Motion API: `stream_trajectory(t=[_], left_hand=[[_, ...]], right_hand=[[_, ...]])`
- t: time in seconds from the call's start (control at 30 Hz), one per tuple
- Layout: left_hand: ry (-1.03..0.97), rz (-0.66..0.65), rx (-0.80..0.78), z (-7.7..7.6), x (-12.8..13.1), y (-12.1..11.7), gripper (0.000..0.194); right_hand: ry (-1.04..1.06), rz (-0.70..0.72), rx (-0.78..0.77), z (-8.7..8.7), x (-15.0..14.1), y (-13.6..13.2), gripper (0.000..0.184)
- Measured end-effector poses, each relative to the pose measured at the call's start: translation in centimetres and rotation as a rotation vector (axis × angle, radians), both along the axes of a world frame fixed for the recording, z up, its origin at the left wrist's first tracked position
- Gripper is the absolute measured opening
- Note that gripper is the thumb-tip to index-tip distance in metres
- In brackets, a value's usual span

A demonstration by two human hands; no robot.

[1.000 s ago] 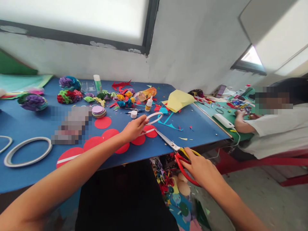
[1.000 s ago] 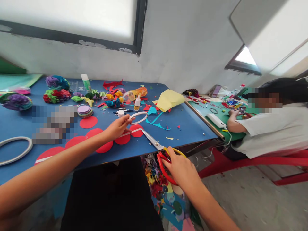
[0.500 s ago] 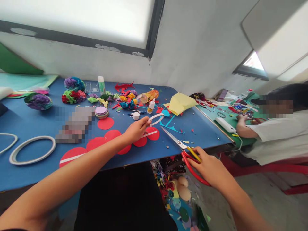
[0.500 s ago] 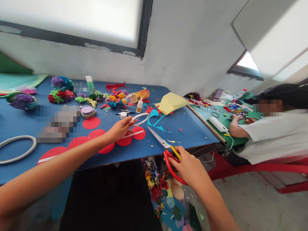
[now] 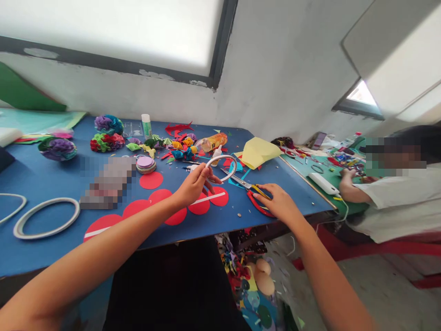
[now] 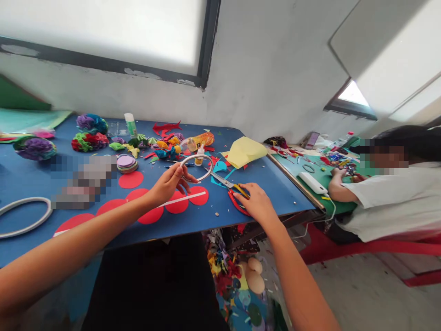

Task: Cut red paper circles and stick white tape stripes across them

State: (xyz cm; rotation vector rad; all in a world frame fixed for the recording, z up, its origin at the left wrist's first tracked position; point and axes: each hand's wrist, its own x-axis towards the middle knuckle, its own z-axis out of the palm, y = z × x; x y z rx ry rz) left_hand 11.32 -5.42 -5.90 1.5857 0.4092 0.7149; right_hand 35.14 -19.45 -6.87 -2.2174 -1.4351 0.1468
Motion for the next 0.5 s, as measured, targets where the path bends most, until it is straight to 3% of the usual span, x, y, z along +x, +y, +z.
stream_trajectory(t=[0.07,0.17,0.27,0.4,0.5], left_hand=[[-0.016,-0.002,-0.003,0.1,0.1,0.0,0.041],[-0.021,0.001,-0.004,0.6,0.0,0.2,0.039],[-0.010,0.043,-0.002,1.9,-1.2,1.0,0.038],[-0.011,0.184,0.037,4.0,-5.3,2.0,0.040],[-0.048,0.247,0.047,4.4,-9.2,1.8,0.051]], right_hand=[[0.105,0.049,0.109,0.9,-1.0,0.8,0.045],[0.375,0.267,0.187,2.4,-3.5,2.5,0.056],[0.597,0.411,0.283,3.5,-6.0,4.8,0.053],[0.798,0.517,0.347,4.5,-9.1,7.9,0.041],[1.014,0.599,0.395,5.1,-12.0,9.4,0.034]])
